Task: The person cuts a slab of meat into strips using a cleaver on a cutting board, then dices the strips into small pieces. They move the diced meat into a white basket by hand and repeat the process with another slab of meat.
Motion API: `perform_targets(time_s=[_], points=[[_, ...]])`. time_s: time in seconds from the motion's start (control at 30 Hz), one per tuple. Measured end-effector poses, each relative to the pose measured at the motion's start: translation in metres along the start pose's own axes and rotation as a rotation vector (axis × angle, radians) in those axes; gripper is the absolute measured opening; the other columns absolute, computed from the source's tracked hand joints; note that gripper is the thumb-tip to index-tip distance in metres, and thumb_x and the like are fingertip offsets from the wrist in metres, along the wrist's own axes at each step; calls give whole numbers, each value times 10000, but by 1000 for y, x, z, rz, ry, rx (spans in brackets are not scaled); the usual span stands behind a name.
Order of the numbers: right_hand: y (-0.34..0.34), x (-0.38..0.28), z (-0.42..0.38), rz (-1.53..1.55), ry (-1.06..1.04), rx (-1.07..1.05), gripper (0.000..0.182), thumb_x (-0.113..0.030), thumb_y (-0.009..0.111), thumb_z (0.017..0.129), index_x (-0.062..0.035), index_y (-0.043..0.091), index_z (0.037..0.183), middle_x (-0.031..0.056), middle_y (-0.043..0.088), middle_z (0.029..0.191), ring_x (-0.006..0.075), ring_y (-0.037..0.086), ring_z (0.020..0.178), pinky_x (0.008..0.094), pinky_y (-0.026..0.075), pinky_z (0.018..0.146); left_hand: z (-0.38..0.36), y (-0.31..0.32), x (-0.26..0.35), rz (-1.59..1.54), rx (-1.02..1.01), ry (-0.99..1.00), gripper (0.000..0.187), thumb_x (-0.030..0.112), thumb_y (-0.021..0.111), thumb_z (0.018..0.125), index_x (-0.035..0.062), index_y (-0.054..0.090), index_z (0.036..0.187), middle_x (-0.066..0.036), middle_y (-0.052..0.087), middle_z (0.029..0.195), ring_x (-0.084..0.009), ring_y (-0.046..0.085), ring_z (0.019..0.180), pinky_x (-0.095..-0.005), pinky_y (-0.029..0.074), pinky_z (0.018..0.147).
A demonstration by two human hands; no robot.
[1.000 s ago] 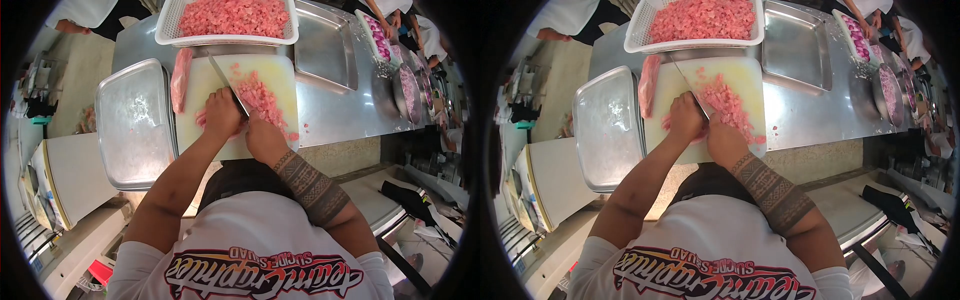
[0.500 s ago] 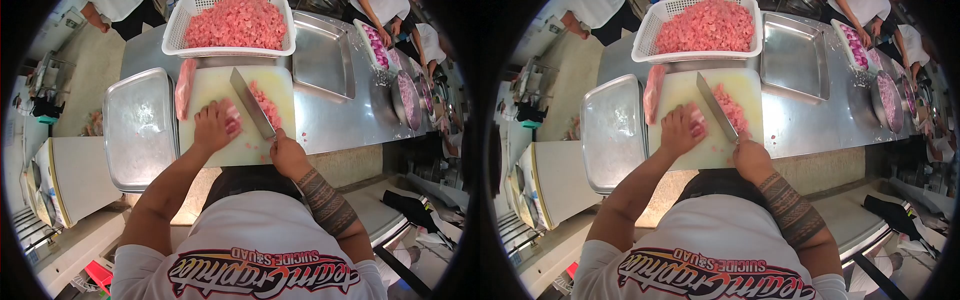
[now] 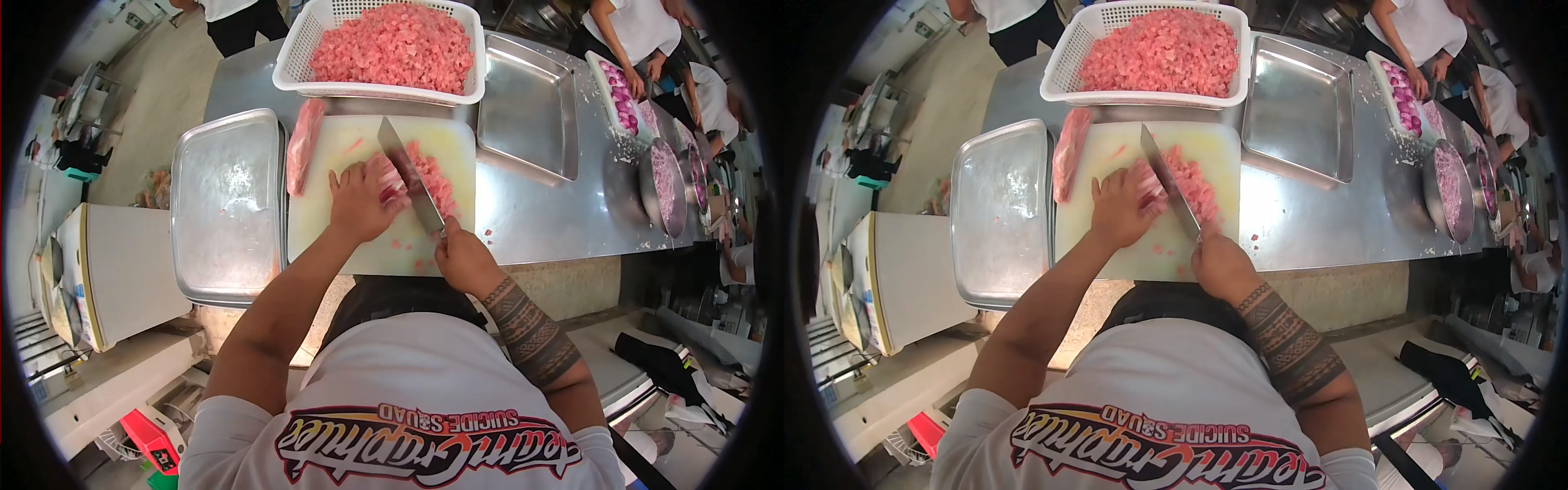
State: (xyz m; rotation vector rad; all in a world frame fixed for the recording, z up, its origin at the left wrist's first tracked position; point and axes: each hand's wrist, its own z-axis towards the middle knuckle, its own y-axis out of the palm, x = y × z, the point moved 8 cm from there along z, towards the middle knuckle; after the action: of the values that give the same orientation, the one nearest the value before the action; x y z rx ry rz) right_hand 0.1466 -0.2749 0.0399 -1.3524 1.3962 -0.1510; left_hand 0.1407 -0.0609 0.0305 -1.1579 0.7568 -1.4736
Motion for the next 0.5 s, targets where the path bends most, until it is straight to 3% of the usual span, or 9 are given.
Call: perform_targets(time_s=[0.13,0.17,0.23,0.37,0.5], points=[[-5,-4,-3,3,6,-9,271,-128,556,978,60,496,1164,323,700,871,508,705,874,599,557,800,23,30,-15,-194,-36,-235,353,278,622,976,64,610,1256,-151,668,1179,-386,631,1088,-550,478,945],[-10,-7,-6,-4,22,-18,266,-125,556,979,60,495,1161,318,699,863,505,706,872,599,557,797,20,34,-13,-128,-45,-225,316,240,615,964,68,614,1228,-142,669,1180,-381,637,1070,-540,484,930],[-27,-18,-23,-69,26,-20,262,-120,563,979,59,495,1158,310,696,846,496,709,866,596,559,788,23,29,-6,5,-61,-209,251,162,602,939,75,621,1173,-126,670,1184,-371,650,1035,-519,496,899],[-51,-35,-54,-60,33,-99,267,-102,585,963,55,493,1158,294,696,833,492,708,836,589,564,769,21,31,-5,9,-16,-174,275,141,618,906,75,619,1173,-118,678,1159,-379,648,1020,-531,498,878],[-38,-36,-27,-91,-72,-69,272,-78,593,935,50,485,1149,294,702,863,490,707,841,586,563,770,24,29,-3,-7,6,-171,260,127,601,908,52,608,1156,-139,685,1125,-403,648,995,-545,504,870]])
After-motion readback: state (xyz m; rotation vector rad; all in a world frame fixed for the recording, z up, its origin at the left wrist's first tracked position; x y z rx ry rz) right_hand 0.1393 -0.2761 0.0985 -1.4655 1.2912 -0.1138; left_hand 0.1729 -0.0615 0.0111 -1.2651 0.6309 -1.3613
